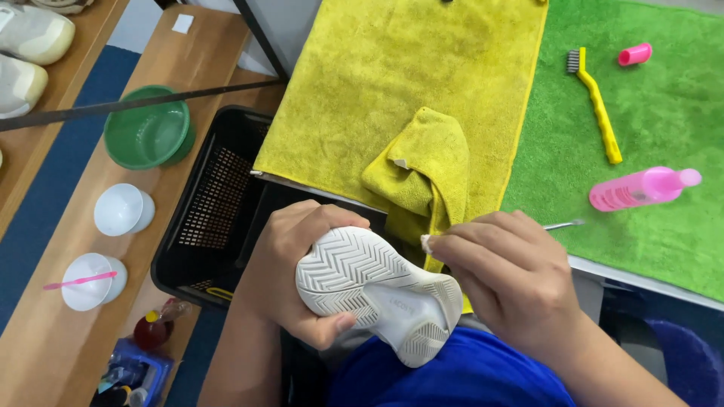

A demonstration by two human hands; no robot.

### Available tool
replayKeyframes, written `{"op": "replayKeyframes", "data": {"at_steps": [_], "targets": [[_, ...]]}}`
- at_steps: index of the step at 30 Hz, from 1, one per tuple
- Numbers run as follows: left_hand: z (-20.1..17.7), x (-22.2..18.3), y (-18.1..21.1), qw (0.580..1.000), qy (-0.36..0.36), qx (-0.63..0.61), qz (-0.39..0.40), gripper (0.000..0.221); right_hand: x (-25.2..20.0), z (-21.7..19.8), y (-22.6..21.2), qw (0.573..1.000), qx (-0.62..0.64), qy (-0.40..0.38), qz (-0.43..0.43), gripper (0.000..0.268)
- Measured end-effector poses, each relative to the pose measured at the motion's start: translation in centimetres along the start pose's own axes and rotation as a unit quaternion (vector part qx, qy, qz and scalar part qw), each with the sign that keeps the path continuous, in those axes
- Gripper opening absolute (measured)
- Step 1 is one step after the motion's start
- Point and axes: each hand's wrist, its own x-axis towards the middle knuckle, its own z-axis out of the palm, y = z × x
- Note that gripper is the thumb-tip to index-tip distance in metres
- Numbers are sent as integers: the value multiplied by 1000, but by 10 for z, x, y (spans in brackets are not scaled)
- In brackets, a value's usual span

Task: Cleaning the sole of a sneaker using a brush, cloth, and a metal pick to remove dirt and debris from the tread.

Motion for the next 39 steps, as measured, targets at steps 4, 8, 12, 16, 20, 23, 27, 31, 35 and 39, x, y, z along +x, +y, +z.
{"op": "replayKeyframes", "data": {"at_steps": [4, 8, 12, 16, 20, 23, 27, 31, 35, 39], "targets": [[1, -1, 4, 1000, -1, 0, -5, 71, -3, 11, -3, 999, 24, -34, 10, 11], [2, -1, 4, 1000, 4, -1, 1, 71, 2, 14, -8, 999, 24, -37, -2, 10], [2, -1, 7, 1000, 8, -3, -6, 71, 6, 13, -8, 999, 15, -48, -4, 9], [1, 0, 13, 1000, 3, 10, -14, 70, 7, 12, -8, 997, 0, -71, -31, 13], [1, 2, 14, 1000, -13, 24, 5, 70, 11, 11, -10, 992, -78, -88, -49, 16], [1, 7, 20, 999, -18, 34, -8, 68, 14, 7, -13, 989, -80, -99, -71, 18], [3, 9, 15, 999, -15, 35, -2, 69, 15, 3, -8, 974, -149, -130, -108, 20], [5, 11, 16, 999, -26, 30, -8, 66, 25, -8, -4, 901, -293, -151, -282, 19], [9, 14, 17, 999, -22, 38, -26, 64, 32, -16, 4, 860, -303, -168, -374, 24], [8, 15, 19, 998, -18, 43, -45, 60, 22, -8, 4, 879, -297, -172, -332, 23]]}}
